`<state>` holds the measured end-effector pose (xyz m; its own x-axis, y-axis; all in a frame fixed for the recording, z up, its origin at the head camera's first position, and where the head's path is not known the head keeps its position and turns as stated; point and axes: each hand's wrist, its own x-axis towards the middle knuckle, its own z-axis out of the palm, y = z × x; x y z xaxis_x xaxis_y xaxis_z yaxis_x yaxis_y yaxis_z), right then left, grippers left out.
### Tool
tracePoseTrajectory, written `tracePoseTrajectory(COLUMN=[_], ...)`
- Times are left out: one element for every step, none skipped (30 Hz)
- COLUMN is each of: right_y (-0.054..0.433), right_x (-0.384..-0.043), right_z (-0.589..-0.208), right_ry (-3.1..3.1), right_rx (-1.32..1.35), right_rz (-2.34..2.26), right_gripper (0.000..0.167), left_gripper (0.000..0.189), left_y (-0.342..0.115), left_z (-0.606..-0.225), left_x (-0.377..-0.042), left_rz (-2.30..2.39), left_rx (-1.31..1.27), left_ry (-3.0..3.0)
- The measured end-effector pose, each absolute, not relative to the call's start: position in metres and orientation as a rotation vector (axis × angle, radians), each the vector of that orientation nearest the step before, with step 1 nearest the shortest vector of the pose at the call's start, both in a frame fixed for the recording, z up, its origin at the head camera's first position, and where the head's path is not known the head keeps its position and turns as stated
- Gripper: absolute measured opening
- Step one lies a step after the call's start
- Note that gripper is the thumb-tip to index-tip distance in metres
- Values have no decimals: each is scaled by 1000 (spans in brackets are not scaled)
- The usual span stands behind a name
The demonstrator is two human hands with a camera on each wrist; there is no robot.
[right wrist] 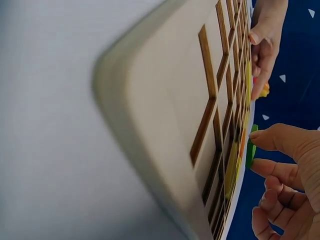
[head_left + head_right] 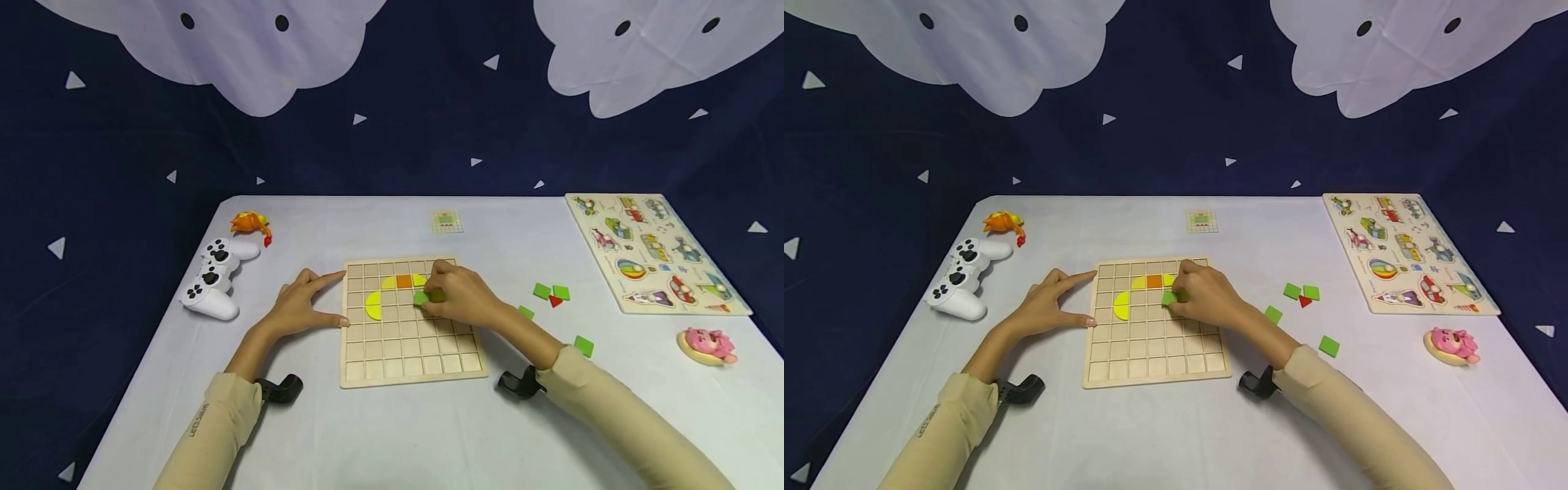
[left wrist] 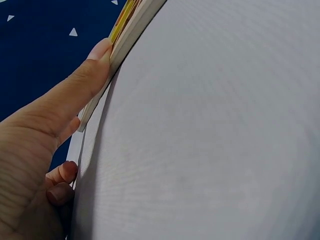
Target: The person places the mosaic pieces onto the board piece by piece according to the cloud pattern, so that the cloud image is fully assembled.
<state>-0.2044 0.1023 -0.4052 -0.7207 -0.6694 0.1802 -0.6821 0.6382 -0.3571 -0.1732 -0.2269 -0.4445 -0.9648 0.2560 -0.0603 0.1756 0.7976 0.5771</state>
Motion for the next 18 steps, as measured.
tracePoseTrajectory(right_y=[101, 99, 97, 96, 94, 92, 90, 88, 85, 83, 80, 78, 75, 73, 71, 69, 68, 66], right_x=[-205, -205, -206, -206, -206, -206, -207, -207, -207, -207, -208, -208, -209, -210, -211, -212, -212, -213], right_z=[-406, -406, -406, -406, -406, -406, -405, -405, -404, -404, -404, -404, -404, -404, -405, -406, -408, -409], right_ry=[-2811, -2810, -2809, -2805, -2804, -2802, -2801, -2801, -2801, -2801, -2799, -2795, -2791, -2787, -2781, -2775, -2770, -2766], right_rx=[1171, 1178, 1183, 1190, 1198, 1204, 1210, 1217, 1226, 1236, 1247, 1256, 1265, 1278, 1292, 1306, 1322, 1335], right_rz=[635, 635, 636, 643, 646, 647, 646, 644, 643, 639, 631, 625, 613, 598, 584, 573, 567, 571], right_gripper=[26, 26, 25, 25, 25, 25, 24, 24, 24, 24, 23, 23, 23, 23, 23, 23, 22, 22], left_gripper=[95, 95, 95, 95, 95, 95, 95, 95, 95, 95, 95, 95, 95, 95, 94, 94, 94, 94], left_y=[-227, -227, -227, -227, -227, -227, -227, -227, -227, -227, -227, -227, -227, -226, -226, -226, -226, -226], left_z=[-445, -445, -445, -444, -444, -444, -444, -444, -444, -444, -443, -443, -443, -443, -443, -443, -443, -443], left_x=[-173, -173, -173, -173, -173, -173, -173, -173, -173, -173, -173, -173, -173, -172, -172, -172, -172, -172], left_rz=[894, 893, 893, 895, 896, 898, 900, 899, 899, 901, 901, 901, 903, 905, 908, 909, 908, 906], left_rx=[343, 343, 342, 340, 338, 337, 334, 333, 332, 331, 332, 332, 334, 336, 336, 337, 338, 340], left_ry=[2849, 2850, 2849, 2848, 2848, 2847, 2847, 2847, 2846, 2845, 2845, 2844, 2843, 2842, 2842, 2842, 2842, 2844])
